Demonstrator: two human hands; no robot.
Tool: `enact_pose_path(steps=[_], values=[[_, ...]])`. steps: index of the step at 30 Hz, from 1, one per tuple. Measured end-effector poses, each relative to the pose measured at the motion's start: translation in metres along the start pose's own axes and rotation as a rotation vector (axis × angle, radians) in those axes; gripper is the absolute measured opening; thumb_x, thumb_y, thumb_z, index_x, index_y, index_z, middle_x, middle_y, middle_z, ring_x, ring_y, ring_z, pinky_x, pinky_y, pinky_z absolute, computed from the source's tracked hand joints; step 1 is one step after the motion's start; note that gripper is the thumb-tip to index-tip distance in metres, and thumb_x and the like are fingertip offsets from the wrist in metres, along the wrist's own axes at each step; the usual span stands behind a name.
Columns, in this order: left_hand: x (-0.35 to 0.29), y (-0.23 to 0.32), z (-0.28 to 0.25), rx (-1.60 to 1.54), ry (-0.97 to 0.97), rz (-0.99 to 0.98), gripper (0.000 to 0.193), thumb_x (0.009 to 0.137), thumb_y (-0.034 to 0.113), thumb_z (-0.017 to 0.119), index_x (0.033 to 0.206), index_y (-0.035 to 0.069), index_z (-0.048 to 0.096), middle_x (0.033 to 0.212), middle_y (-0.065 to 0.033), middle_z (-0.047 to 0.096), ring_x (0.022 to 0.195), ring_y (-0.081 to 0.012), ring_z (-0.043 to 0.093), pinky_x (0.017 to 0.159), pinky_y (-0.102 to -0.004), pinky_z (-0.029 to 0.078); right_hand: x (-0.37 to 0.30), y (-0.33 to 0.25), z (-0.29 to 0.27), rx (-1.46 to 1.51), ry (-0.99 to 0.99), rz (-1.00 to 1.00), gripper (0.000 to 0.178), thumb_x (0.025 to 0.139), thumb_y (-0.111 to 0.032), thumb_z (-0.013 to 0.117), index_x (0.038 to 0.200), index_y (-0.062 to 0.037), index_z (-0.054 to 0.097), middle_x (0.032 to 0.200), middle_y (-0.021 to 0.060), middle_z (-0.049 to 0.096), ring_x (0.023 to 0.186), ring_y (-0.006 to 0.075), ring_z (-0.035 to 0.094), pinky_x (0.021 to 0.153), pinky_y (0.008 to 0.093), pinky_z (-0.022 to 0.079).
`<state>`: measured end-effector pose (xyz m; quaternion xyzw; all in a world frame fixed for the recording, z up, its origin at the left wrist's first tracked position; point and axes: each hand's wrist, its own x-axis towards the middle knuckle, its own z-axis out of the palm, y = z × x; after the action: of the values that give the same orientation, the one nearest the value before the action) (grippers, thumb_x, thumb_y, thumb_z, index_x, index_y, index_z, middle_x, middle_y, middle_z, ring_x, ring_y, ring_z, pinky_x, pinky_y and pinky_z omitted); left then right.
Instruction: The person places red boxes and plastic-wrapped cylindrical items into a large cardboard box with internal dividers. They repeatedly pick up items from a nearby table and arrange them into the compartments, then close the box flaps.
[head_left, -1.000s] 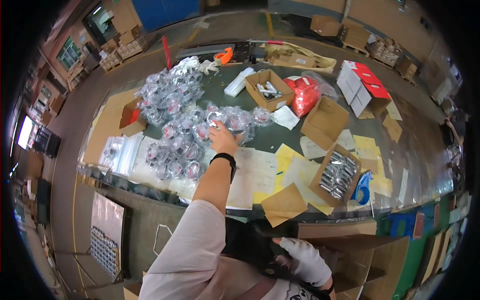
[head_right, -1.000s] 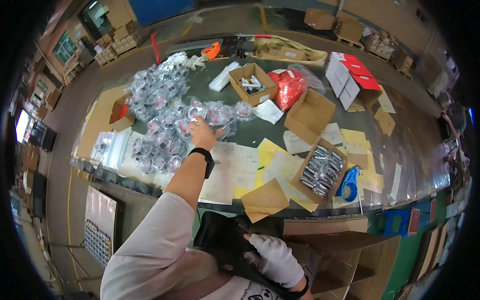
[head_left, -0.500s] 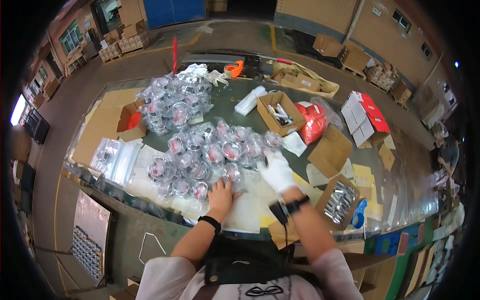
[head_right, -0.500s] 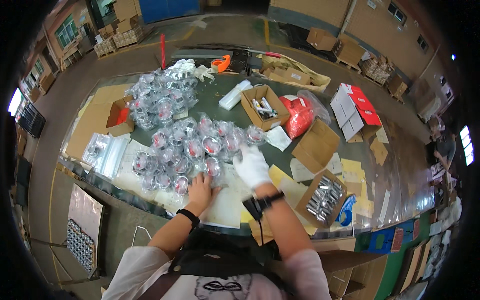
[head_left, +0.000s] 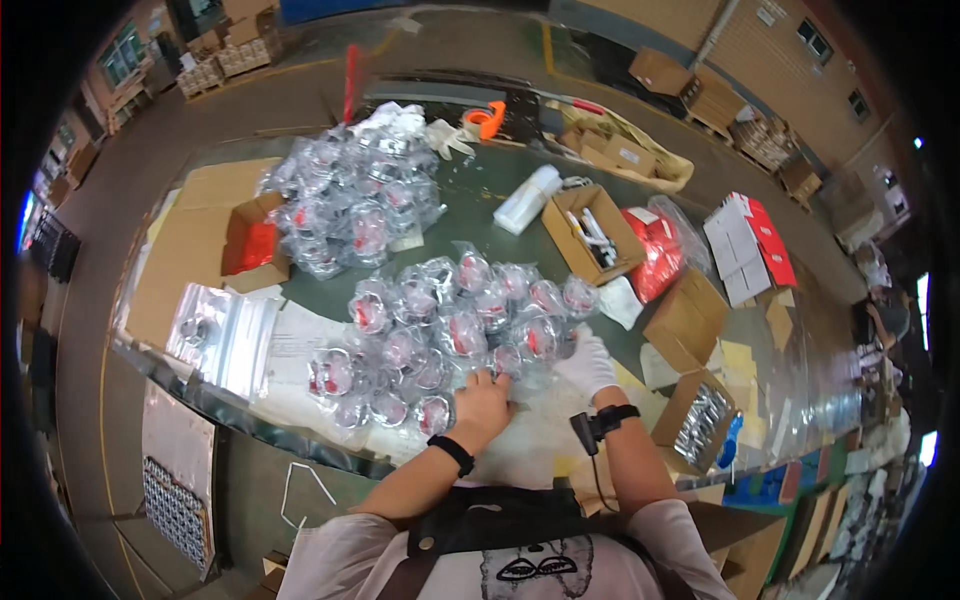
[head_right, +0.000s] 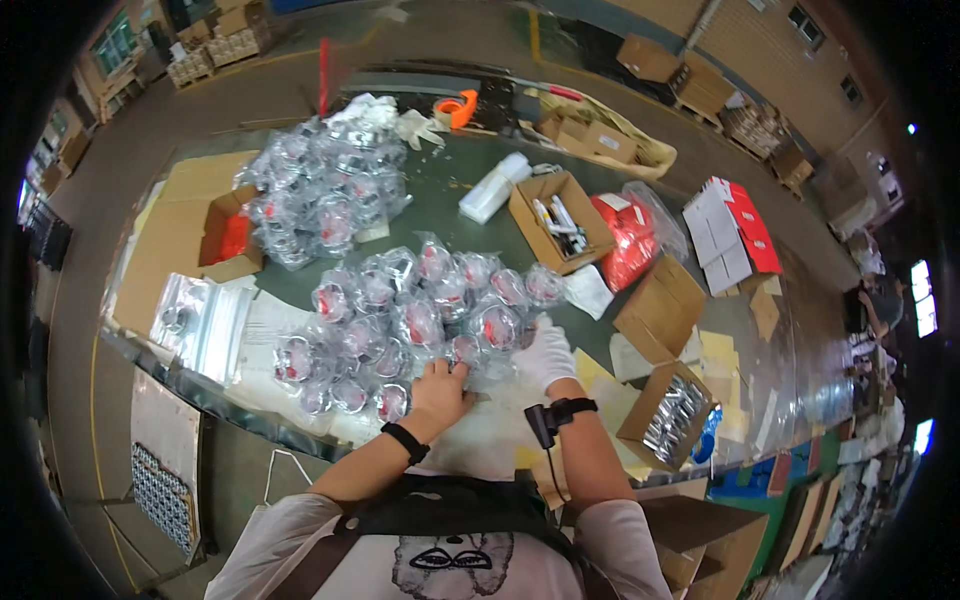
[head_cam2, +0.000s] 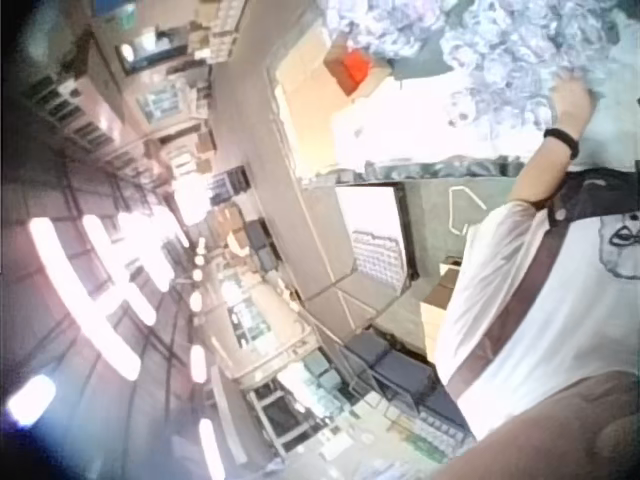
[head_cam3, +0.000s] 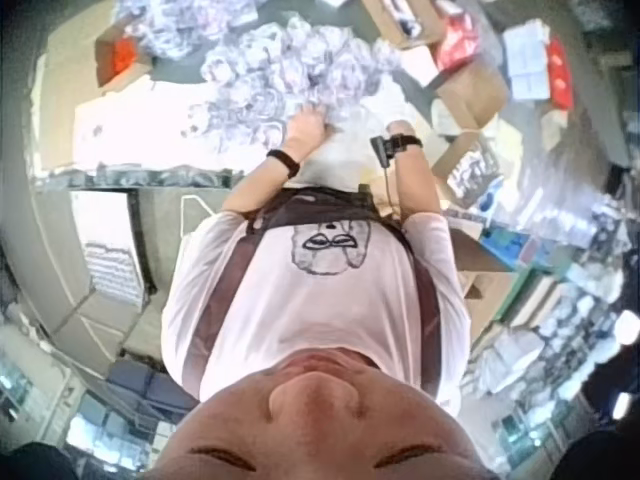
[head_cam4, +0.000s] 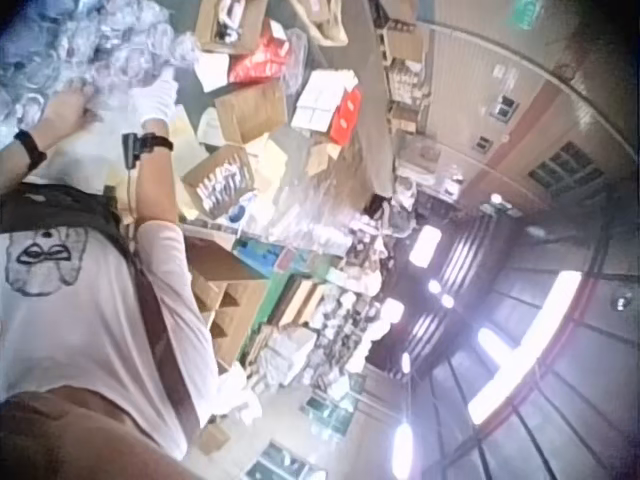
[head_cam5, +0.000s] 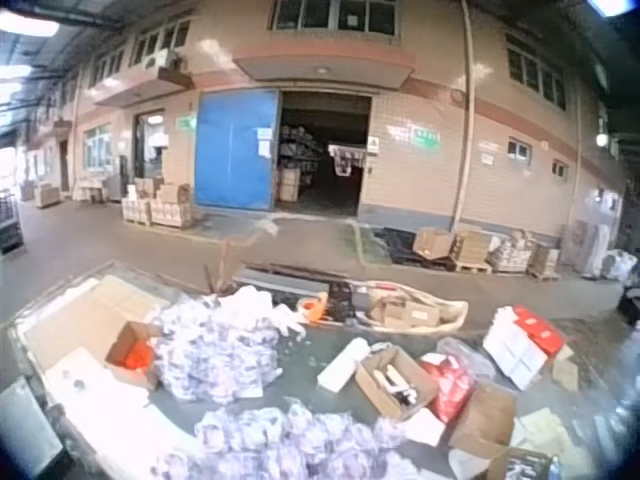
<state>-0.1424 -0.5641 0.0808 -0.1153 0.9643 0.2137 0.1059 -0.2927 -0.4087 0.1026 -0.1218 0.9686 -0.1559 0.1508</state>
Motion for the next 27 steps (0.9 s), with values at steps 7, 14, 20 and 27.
enact_pose_path(steps=[7,14,20,27], values=[[-0.022,-0.014,0.000,0.083,-0.020,0.211,0.050,0.076,0.034,0.070,0.120,0.017,0.055,0.115,-0.0137,0.051,0.110,-0.0331,0.052,0.078,-0.0533,0.051,-0.011,0.015,0.019,-0.004,0.057,-0.054,0.056,0.072,-0.032,0.072,0.119,-0.0089,0.052,0.102,0.0207,0.061,0.094,0.0350,0.062,0.084,0.0414,0.051],[-0.030,-0.010,0.002,0.053,-0.043,0.192,0.045,0.080,0.030,0.068,0.120,0.019,0.052,0.115,-0.0121,0.049,0.112,-0.0321,0.049,0.080,-0.0530,0.050,-0.089,0.018,0.003,0.008,-0.023,0.126,0.045,0.076,-0.029,0.066,0.116,-0.0125,0.055,0.096,0.0214,0.062,0.087,0.0390,0.064,0.077,0.0476,0.052],[-0.027,-0.008,0.004,0.103,-0.046,0.231,0.043,0.081,0.032,0.066,0.120,0.019,0.054,0.116,-0.0121,0.050,0.109,-0.0326,0.050,0.078,-0.0503,0.052,-0.106,0.005,0.021,-0.019,-0.029,0.038,0.065,0.074,-0.032,0.067,0.132,-0.0133,0.046,0.099,0.0224,0.059,0.088,0.0374,0.064,0.077,0.0479,0.052],[-0.025,-0.005,0.005,0.138,0.004,0.286,0.041,0.080,0.031,0.066,0.117,0.017,0.056,0.114,-0.0111,0.051,0.108,-0.0328,0.050,0.077,-0.0500,0.052,-0.046,-0.006,0.018,-0.052,0.104,0.026,0.052,0.071,-0.032,0.068,0.120,-0.0169,0.057,0.104,0.0228,0.058,0.092,0.0375,0.063,0.081,0.0469,0.052]])
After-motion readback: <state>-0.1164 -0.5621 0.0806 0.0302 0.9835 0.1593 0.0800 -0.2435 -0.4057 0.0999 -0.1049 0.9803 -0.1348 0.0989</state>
